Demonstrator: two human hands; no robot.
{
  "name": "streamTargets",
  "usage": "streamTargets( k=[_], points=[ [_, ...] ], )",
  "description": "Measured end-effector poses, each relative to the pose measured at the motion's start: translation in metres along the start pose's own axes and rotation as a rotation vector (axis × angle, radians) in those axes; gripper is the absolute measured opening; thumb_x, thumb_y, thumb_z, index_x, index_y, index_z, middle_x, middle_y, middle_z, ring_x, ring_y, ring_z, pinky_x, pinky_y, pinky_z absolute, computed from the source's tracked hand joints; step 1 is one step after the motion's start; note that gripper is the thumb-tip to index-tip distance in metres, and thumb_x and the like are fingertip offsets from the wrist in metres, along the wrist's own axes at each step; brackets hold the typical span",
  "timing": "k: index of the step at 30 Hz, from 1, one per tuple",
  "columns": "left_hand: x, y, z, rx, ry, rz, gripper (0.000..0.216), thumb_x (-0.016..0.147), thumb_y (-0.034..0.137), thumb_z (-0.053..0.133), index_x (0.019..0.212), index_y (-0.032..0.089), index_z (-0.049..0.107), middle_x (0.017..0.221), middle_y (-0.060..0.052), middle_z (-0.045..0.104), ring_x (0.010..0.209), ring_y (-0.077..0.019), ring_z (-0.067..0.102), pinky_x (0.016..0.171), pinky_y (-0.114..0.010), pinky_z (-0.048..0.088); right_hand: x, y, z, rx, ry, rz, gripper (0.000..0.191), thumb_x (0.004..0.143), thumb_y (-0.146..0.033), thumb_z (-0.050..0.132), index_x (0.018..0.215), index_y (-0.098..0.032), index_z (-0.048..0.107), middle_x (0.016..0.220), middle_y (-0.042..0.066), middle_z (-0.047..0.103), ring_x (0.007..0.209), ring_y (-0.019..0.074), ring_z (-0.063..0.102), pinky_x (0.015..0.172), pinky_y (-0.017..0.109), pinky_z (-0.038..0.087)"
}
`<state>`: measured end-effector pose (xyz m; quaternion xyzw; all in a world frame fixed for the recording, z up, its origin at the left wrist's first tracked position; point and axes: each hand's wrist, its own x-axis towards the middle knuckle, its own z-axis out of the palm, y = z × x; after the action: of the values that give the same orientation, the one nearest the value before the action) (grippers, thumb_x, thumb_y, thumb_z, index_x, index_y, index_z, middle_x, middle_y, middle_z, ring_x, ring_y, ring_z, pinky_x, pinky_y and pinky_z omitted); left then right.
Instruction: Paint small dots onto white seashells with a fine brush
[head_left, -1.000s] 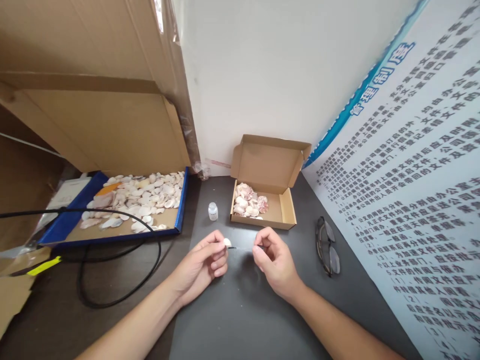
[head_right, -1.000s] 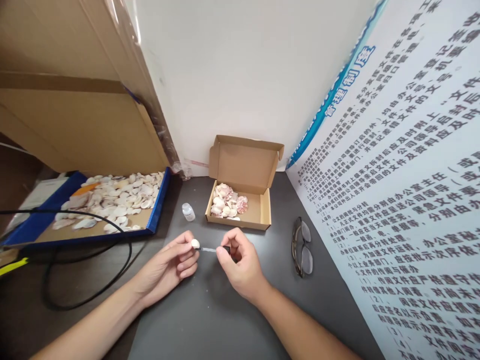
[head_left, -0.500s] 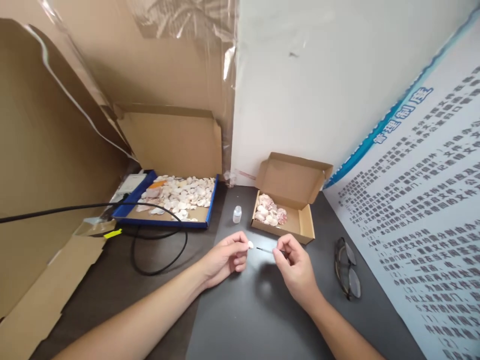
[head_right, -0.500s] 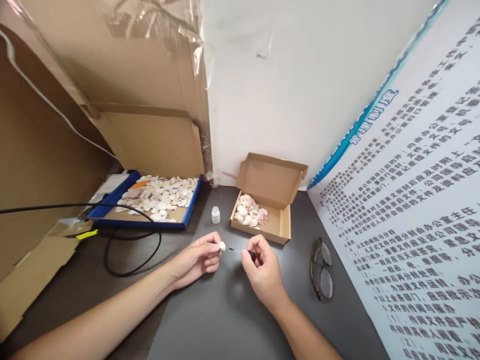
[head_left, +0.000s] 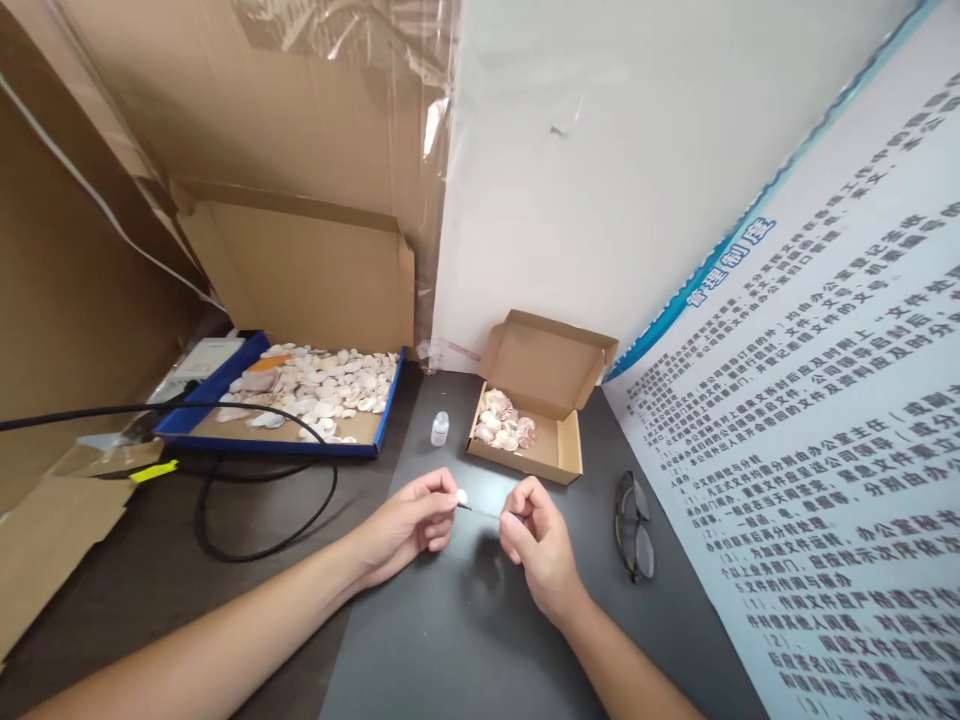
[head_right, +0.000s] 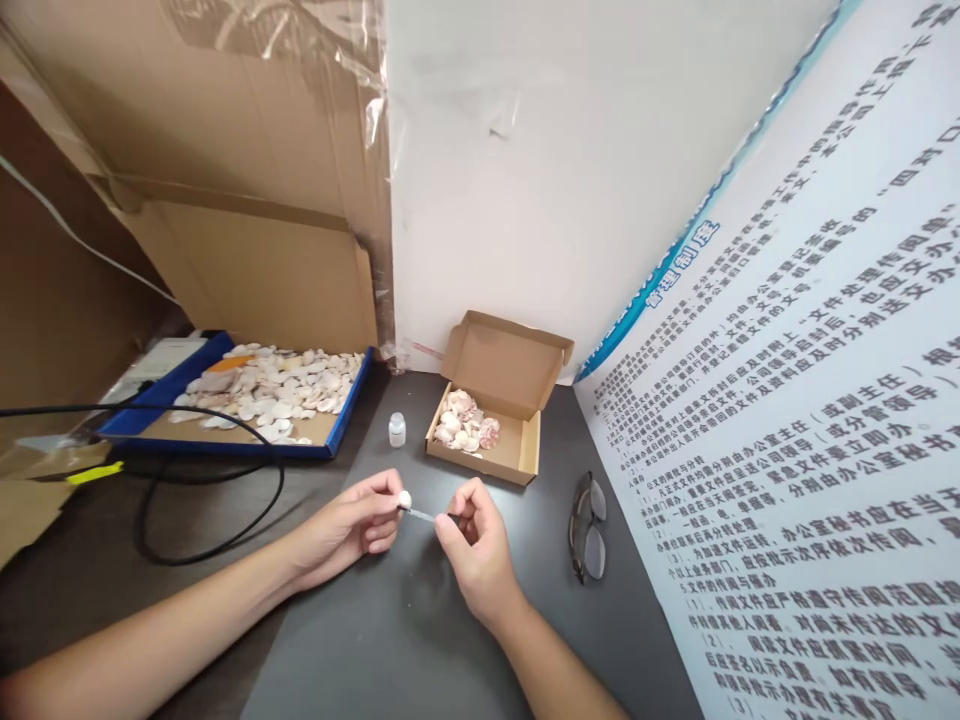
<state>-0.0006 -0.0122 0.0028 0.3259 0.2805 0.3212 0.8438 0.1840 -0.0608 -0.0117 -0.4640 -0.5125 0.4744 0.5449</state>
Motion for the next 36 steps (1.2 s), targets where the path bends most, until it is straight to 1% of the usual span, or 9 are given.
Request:
streamTargets(
  k=[5, 10, 15, 19, 23, 29, 33, 36],
  points=[
    [0.0, -0.001, -0.001, 0.005, 0.0, -0.02, 0.033, 0.078, 0.033, 0.078, 0.075, 0.018, 0.049, 0.055, 0.009, 0.035, 0.05, -0.0056, 0.026, 0.051, -0.021, 0.023, 0.006, 0.002, -0.004, -0.1, 0.061, 0.034, 0.032, 0.084, -0.035, 0.063, 0.076, -0.024, 0.034, 0.065, -0.008, 0.034, 0.052, 0.0084, 0.031, 0.05, 0.022, 0.028],
    [0.0, 0.0, -0.003, 0.019, 0.013, -0.027, 0.031, 0.078, 0.032, 0.078, 0.076, 0.018, 0.051, 0.056, 0.008, 0.035, 0.05, -0.0057, 0.025, 0.051, -0.021, 0.023, 0.007, 0.0, -0.007, -0.023, -0.013, 0.038, 0.031, 0.085, -0.039, 0.06, 0.076, -0.025, 0.033, 0.062, -0.009, 0.033, 0.05, 0.0086, 0.028, 0.047, 0.022, 0.027],
    [0.001, 0.002, -0.002, 0.036, 0.022, -0.018, 0.029, 0.077, 0.032, 0.078, 0.076, 0.017, 0.053, 0.057, 0.008, 0.036, 0.05, -0.0051, 0.027, 0.051, -0.021, 0.024, 0.005, -0.002, -0.008, -0.101, -0.004, 0.048, 0.028, 0.082, -0.033, 0.064, 0.076, -0.024, 0.038, 0.061, -0.008, 0.036, 0.052, 0.0087, 0.031, 0.048, 0.022, 0.027],
    [0.0, 0.002, -0.001, 0.04, 0.033, -0.02, 0.029, 0.076, 0.03, 0.08, 0.075, 0.017, 0.054, 0.056, 0.008, 0.036, 0.05, -0.0049, 0.029, 0.051, -0.02, 0.025, 0.004, -0.005, -0.009, -0.011, -0.024, 0.047, 0.028, 0.084, -0.035, 0.062, 0.077, -0.024, 0.037, 0.061, -0.008, 0.037, 0.049, 0.008, 0.029, 0.047, 0.022, 0.026],
    [-0.001, 0.002, -0.001, 0.044, 0.03, -0.003, 0.031, 0.075, 0.03, 0.081, 0.074, 0.017, 0.053, 0.056, 0.008, 0.037, 0.05, -0.005, 0.03, 0.051, -0.021, 0.026, 0.003, -0.008, -0.009, -0.026, -0.037, 0.046, 0.026, 0.082, -0.034, 0.066, 0.078, -0.023, 0.042, 0.064, -0.008, 0.038, 0.05, 0.0078, 0.029, 0.047, 0.022, 0.025],
    [-0.003, 0.0, -0.003, 0.039, 0.031, 0.022, 0.031, 0.074, 0.03, 0.082, 0.075, 0.017, 0.053, 0.058, 0.007, 0.04, 0.05, -0.0052, 0.031, 0.05, -0.021, 0.026, 0.003, -0.001, -0.011, 0.076, -0.075, 0.054, 0.024, 0.086, -0.038, 0.064, 0.083, -0.023, 0.045, 0.068, -0.007, 0.04, 0.047, 0.0067, 0.031, 0.046, 0.023, 0.025],
    [-0.003, -0.001, -0.004, 0.028, 0.028, 0.011, 0.032, 0.073, 0.031, 0.082, 0.076, 0.017, 0.053, 0.057, 0.008, 0.038, 0.05, -0.0056, 0.03, 0.05, -0.021, 0.027, 0.005, 0.004, -0.013, -0.034, 0.011, 0.061, 0.023, 0.085, -0.034, 0.066, 0.081, -0.023, 0.047, 0.067, -0.007, 0.038, 0.049, 0.0078, 0.033, 0.047, 0.024, 0.026],
    [-0.003, 0.0, -0.005, 0.025, 0.036, 0.004, 0.031, 0.074, 0.031, 0.082, 0.075, 0.017, 0.054, 0.057, 0.007, 0.039, 0.05, -0.0053, 0.03, 0.05, -0.021, 0.026, 0.005, 0.004, -0.013, -0.008, 0.025, 0.042, 0.02, 0.086, -0.033, 0.063, 0.082, -0.024, 0.046, 0.067, -0.007, 0.039, 0.049, 0.0084, 0.032, 0.047, 0.024, 0.027]
  ],
)
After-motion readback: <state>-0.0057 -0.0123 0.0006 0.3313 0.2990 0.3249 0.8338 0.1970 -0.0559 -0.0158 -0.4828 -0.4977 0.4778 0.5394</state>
